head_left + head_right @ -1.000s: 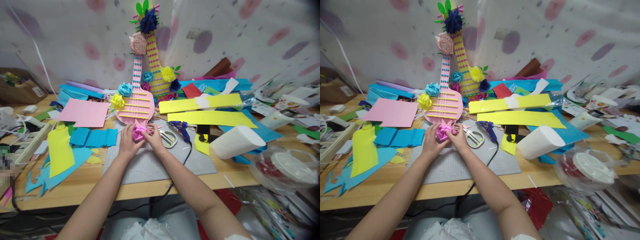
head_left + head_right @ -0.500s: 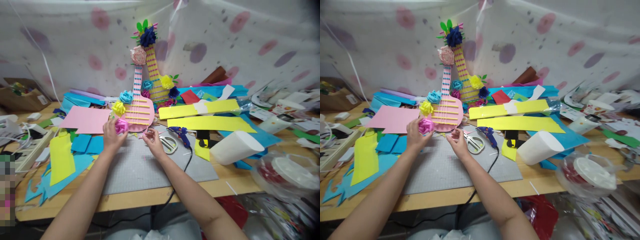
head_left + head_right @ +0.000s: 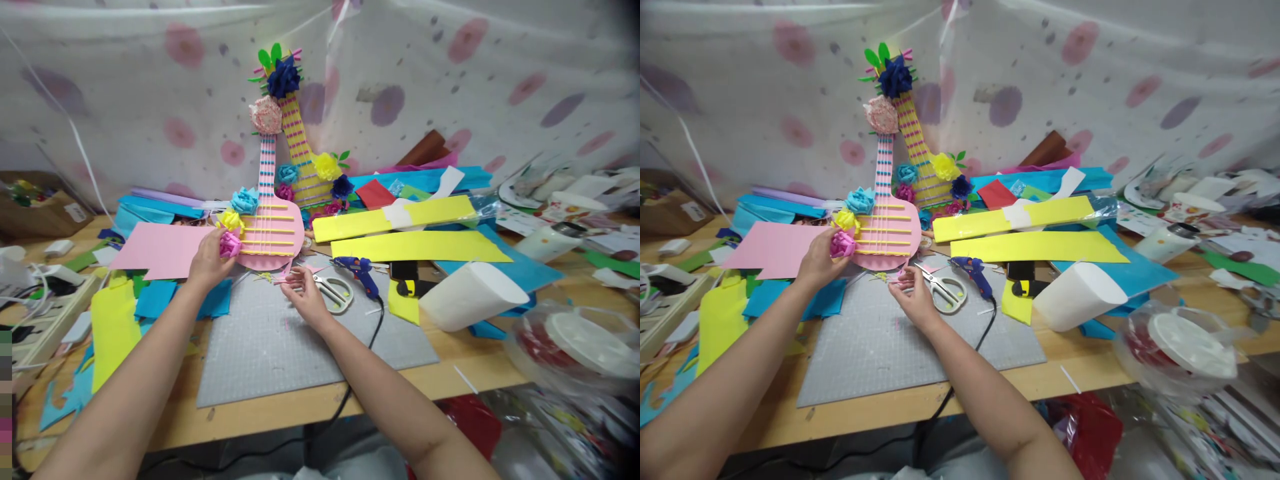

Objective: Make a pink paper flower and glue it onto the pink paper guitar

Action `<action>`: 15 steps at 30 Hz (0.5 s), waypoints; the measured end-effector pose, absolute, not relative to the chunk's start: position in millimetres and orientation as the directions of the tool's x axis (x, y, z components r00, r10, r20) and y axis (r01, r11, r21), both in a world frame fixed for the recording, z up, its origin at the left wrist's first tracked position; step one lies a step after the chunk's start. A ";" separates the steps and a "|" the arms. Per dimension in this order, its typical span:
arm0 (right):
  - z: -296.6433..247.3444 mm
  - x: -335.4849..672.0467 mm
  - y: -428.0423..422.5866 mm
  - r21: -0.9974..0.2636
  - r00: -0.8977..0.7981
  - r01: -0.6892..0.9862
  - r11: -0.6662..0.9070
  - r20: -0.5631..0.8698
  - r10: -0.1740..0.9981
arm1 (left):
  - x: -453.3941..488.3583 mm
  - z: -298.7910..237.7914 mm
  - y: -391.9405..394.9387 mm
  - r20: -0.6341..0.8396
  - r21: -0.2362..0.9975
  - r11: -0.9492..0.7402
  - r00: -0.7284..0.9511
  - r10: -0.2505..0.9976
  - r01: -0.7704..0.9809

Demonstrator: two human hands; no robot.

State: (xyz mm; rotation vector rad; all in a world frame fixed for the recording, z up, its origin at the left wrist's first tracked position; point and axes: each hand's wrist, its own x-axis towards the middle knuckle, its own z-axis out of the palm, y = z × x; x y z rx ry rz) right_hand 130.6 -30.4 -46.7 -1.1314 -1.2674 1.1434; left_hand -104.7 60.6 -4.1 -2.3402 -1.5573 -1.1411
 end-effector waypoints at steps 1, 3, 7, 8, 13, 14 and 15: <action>-46.3 130.7 -30.6 -0.995 -0.020 0.007 0.096 0.096 0.995 | -104.2 -3.8 59.6 0.634 0.297 -0.469 0.195 0.748 0.832; -45.9 131.1 -30.8 -0.996 -0.027 0.016 0.092 0.091 0.995 | -103.6 -3.0 57.8 0.628 0.288 -0.465 0.201 0.751 0.837; -46.2 132.2 -30.5 -0.996 -0.018 0.019 0.089 0.089 0.996 | -104.3 1.3 54.1 0.609 0.326 -0.388 0.123 0.783 0.862; -46.4 132.3 -30.5 -0.996 -0.014 0.015 0.088 0.088 0.996 | -104.7 3.2 52.8 0.596 0.337 -0.374 0.112 0.795 0.864; -46.0 131.2 -31.8 -0.996 -0.017 0.015 0.090 0.090 0.996 | -105.3 13.5 46.8 0.484 0.318 -0.384 0.200 0.852 0.867; -45.5 131.2 -32.2 -0.996 -0.015 0.017 0.093 0.092 0.996 | -104.9 14.6 46.5 0.462 0.313 -0.373 0.203 0.863 0.873; -44.8 131.2 -32.7 -0.995 -0.012 0.018 0.096 0.095 0.995 | -104.5 15.1 46.6 0.440 0.313 -0.361 0.203 0.875 0.879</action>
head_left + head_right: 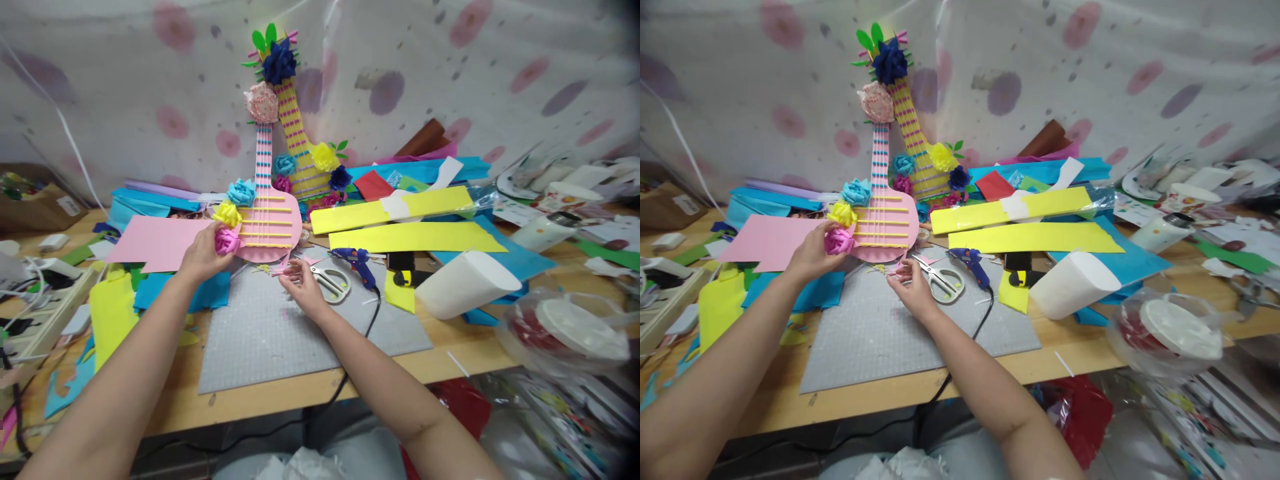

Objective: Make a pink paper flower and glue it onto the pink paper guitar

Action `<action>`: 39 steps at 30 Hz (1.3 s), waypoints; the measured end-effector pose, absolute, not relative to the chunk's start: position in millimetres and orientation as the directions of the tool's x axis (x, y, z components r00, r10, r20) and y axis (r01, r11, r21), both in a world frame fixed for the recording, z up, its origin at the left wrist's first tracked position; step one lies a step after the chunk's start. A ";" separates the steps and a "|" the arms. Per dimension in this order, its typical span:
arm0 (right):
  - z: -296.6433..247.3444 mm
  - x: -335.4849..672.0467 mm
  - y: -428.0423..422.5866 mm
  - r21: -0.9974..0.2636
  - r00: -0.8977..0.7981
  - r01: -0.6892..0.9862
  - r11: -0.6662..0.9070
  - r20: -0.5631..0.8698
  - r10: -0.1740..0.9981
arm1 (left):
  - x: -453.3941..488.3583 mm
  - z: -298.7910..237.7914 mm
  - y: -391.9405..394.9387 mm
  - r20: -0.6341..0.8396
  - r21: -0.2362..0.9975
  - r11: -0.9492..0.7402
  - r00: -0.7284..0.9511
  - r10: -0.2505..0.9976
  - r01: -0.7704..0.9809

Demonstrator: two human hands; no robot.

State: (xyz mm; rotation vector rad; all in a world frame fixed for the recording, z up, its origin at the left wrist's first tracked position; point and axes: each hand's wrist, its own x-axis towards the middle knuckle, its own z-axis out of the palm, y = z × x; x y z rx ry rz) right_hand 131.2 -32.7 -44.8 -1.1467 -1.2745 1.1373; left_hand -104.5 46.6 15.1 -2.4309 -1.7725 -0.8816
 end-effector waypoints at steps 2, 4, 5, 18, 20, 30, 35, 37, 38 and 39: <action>-43.2 131.8 -33.6 -0.995 -0.004 0.015 0.100 0.100 0.995 | -103.5 14.4 48.1 0.400 0.322 -0.341 0.200 0.894 0.883; -41.8 132.7 -34.2 -0.995 0.000 0.008 0.101 0.101 0.995 | -102.8 12.1 50.7 0.385 0.336 -0.332 0.193 0.902 0.882; -41.5 133.1 -34.2 -0.995 0.000 0.007 0.101 0.101 0.995 | -102.6 10.8 52.0 0.388 0.341 -0.332 0.190 0.902 0.879; -43.5 134.0 -33.2 -0.992 -0.007 0.056 0.114 0.114 0.993 | -106.3 5.4 39.9 0.489 0.395 -0.318 0.096 0.867 0.862; -44.6 134.0 -32.8 -0.988 -0.011 0.070 0.137 0.137 0.991 | -104.8 5.2 35.2 0.498 0.405 -0.319 0.086 0.863 0.857; -21.4 161.5 -31.8 -0.940 -0.153 0.306 0.152 0.109 0.982 | -81.7 11.9 -8.1 0.161 0.976 -0.208 -0.425 0.891 -0.067; 18.3 223.1 -45.3 -0.714 -0.290 0.684 0.147 -0.081 0.954 | -63.4 2.6 -28.2 -0.008 0.869 -0.043 -0.101 0.995 -0.493; 28.9 250.3 -51.6 -0.530 -0.162 0.848 0.031 -0.203 0.966 | -58.0 -2.3 -31.7 -0.037 0.852 -0.003 -0.067 0.997 -0.524; 31.8 262.7 -53.8 -0.420 -0.059 0.906 -0.044 -0.229 0.972 | -55.9 -4.3 -32.7 -0.058 0.845 0.015 -0.063 0.996 -0.534; 32.7 273.6 -54.8 -0.312 0.039 0.943 -0.116 -0.242 0.970 | -54.0 -5.9 -33.3 -0.077 0.839 0.034 -0.058 0.995 -0.542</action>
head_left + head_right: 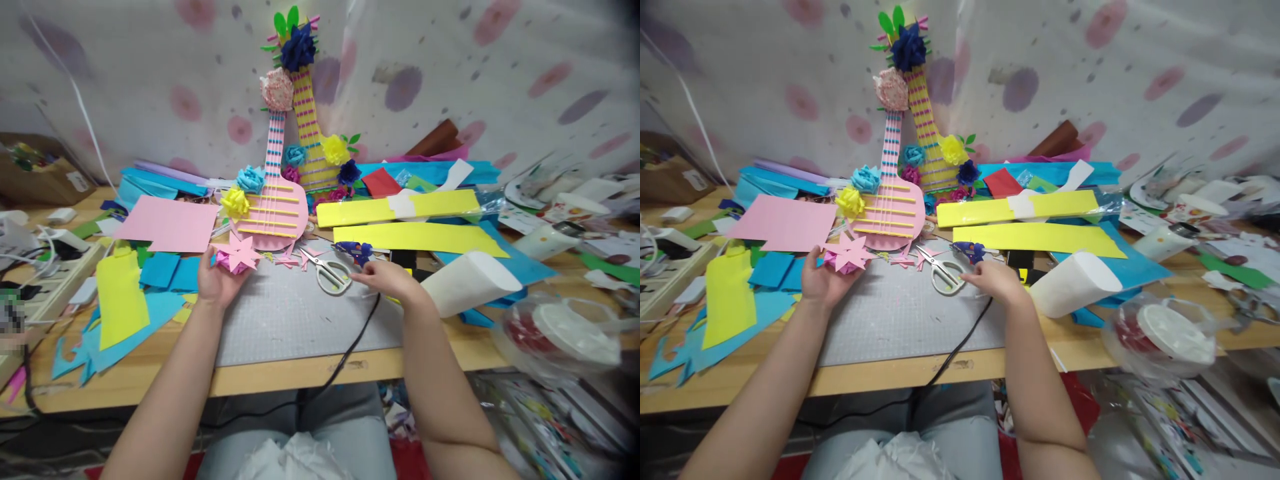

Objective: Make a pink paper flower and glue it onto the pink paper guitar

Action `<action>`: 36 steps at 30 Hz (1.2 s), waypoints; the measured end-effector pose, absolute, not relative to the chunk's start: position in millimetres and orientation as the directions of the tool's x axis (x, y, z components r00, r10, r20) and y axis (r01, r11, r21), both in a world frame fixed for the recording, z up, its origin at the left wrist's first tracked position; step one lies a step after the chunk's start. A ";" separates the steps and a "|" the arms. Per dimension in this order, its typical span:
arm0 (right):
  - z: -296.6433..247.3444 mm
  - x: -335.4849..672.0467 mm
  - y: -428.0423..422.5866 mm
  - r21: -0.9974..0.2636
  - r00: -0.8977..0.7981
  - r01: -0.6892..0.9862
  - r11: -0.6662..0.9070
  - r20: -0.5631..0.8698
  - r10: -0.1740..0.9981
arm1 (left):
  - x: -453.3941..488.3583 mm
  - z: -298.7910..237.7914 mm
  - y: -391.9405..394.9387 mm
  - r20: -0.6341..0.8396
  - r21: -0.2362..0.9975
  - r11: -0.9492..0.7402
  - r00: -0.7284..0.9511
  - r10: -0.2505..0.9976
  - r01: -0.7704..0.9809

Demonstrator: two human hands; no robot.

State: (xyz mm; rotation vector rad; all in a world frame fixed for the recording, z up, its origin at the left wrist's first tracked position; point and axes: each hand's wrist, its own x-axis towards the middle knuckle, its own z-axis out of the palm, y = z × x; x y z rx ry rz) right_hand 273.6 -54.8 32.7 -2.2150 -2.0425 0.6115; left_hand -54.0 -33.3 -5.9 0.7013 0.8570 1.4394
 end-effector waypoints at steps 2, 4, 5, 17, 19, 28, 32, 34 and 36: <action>28.7 290.1 -52.7 -0.181 0.183 0.957 -0.227 -0.230 0.956 | -51.2 -7.9 -34.4 -0.113 0.828 0.074 -0.036 0.993 -0.555; 18.5 298.5 -45.1 -0.194 0.222 0.948 -0.251 -0.161 0.962 | -49.3 -8.8 -36.0 -0.150 0.813 0.125 0.004 0.989 -0.568; 11.8 299.8 -39.8 -0.242 0.178 0.950 -0.200 -0.107 0.978 | -48.7 -9.0 -37.2 -0.168 0.804 0.149 0.020 0.986 -0.575; -13.7 260.1 -27.5 -0.891 0.240 0.452 -0.027 0.092 0.967 | -44.1 -9.3 -45.9 -0.236 0.799 0.225 0.053 0.970 -0.558; -3.8 242.5 -33.9 -0.951 0.013 0.302 0.070 0.078 0.997 | -42.1 -9.3 -46.5 -0.231 0.799 0.235 0.078 0.970 -0.553; 0.2 170.1 -44.9 -0.913 -0.276 0.393 0.112 -0.001 0.961 | -43.1 -16.4 -46.5 -0.179 0.831 0.241 0.169 0.969 -0.501; -7.5 169.3 -49.0 -0.882 -0.281 0.447 0.152 0.023 0.959 | -40.7 -17.1 -45.1 -0.182 0.850 0.247 0.181 0.967 -0.464; -9.5 171.1 -49.9 -0.880 -0.293 0.443 0.169 0.036 0.956 | -39.3 -16.5 -45.3 -0.194 0.853 0.251 0.170 0.966 -0.457; -10.2 171.8 -50.3 -0.884 -0.284 0.440 0.161 0.033 0.958 | -38.6 -15.7 -46.1 -0.199 0.854 0.258 0.174 0.964 -0.453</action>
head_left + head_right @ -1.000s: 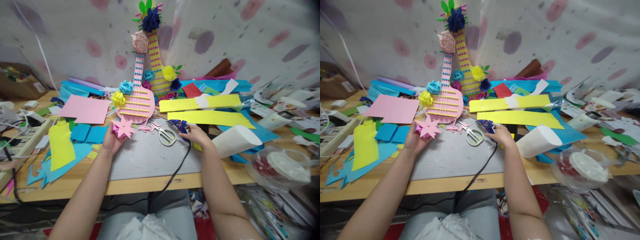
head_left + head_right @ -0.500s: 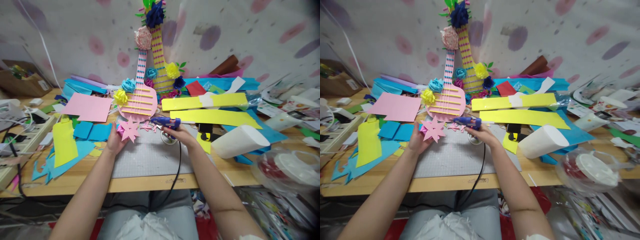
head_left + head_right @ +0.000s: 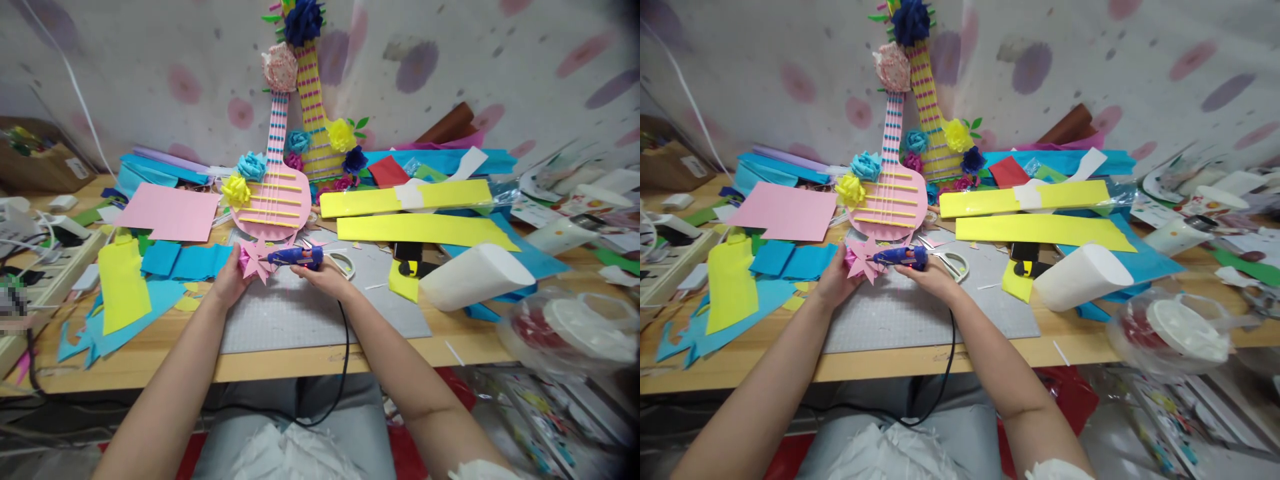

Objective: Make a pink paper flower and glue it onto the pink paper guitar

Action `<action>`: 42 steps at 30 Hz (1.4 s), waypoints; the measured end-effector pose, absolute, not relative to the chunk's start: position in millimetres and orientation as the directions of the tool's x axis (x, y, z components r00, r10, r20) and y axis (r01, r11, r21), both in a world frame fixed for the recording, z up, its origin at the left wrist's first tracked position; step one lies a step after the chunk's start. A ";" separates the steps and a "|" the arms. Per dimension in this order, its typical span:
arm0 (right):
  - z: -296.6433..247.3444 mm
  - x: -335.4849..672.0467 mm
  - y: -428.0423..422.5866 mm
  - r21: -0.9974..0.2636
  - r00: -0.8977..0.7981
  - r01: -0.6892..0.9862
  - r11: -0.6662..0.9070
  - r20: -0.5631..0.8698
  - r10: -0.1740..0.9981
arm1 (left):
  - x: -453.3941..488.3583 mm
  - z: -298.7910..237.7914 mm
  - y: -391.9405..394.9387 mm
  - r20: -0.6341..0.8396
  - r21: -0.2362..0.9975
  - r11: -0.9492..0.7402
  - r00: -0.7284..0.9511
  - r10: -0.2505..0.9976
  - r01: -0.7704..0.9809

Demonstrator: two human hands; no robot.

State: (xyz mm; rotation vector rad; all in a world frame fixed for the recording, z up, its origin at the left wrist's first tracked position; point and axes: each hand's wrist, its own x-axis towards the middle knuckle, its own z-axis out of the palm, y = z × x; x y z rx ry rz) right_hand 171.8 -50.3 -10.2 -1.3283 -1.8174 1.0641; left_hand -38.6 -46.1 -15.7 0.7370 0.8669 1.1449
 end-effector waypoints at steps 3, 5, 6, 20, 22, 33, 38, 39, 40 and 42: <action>-10.2 170.3 -50.8 -0.894 -0.281 0.421 0.153 0.032 0.959 | -38.4 -14.0 -47.2 -0.209 0.853 0.268 0.177 0.962 -0.448; -10.8 168.7 -51.0 -0.901 -0.281 0.404 0.155 0.039 0.959 | -38.2 -13.0 -47.6 -0.223 0.851 0.277 0.170 0.960 -0.447; -11.6 167.9 -50.8 -0.904 -0.280 0.396 0.158 0.046 0.959 | -38.0 -12.6 -47.7 -0.227 0.850 0.279 0.168 0.959 -0.447; -14.3 167.0 -47.7 -0.899 -0.200 0.401 0.174 0.099 0.975 | -38.5 -14.4 -47.2 -0.226 0.838 0.279 0.167 0.960 -0.469; -13.2 168.1 -48.3 -0.903 -0.193 0.391 0.178 0.109 0.975 | -38.5 -13.8 -47.1 -0.240 0.827 0.284 0.151 0.959 -0.485; -9.9 170.6 -50.1 -0.897 -0.218 0.401 0.187 0.106 0.970 | -43.6 -17.5 -44.9 -0.202 0.797 0.233 0.118 0.972 -0.557; -11.9 171.4 -50.3 -0.875 -0.267 0.429 0.223 0.113 0.957 | -43.0 -17.6 -44.6 -0.190 0.821 0.240 0.148 0.971 -0.518; -13.1 171.3 -50.2 -0.872 -0.272 0.436 0.223 0.109 0.956 | -42.8 -17.0 -44.8 -0.185 0.825 0.244 0.163 0.969 -0.510; -14.4 170.9 -50.2 -0.871 -0.272 0.438 0.221 0.105 0.956 | -42.5 -16.3 -45.1 -0.182 0.829 0.247 0.176 0.967 -0.502; -16.6 169.8 -50.3 -0.877 -0.268 0.430 0.214 0.102 0.958 | -41.9 -15.3 -45.8 -0.183 0.833 0.251 0.182 0.966 -0.493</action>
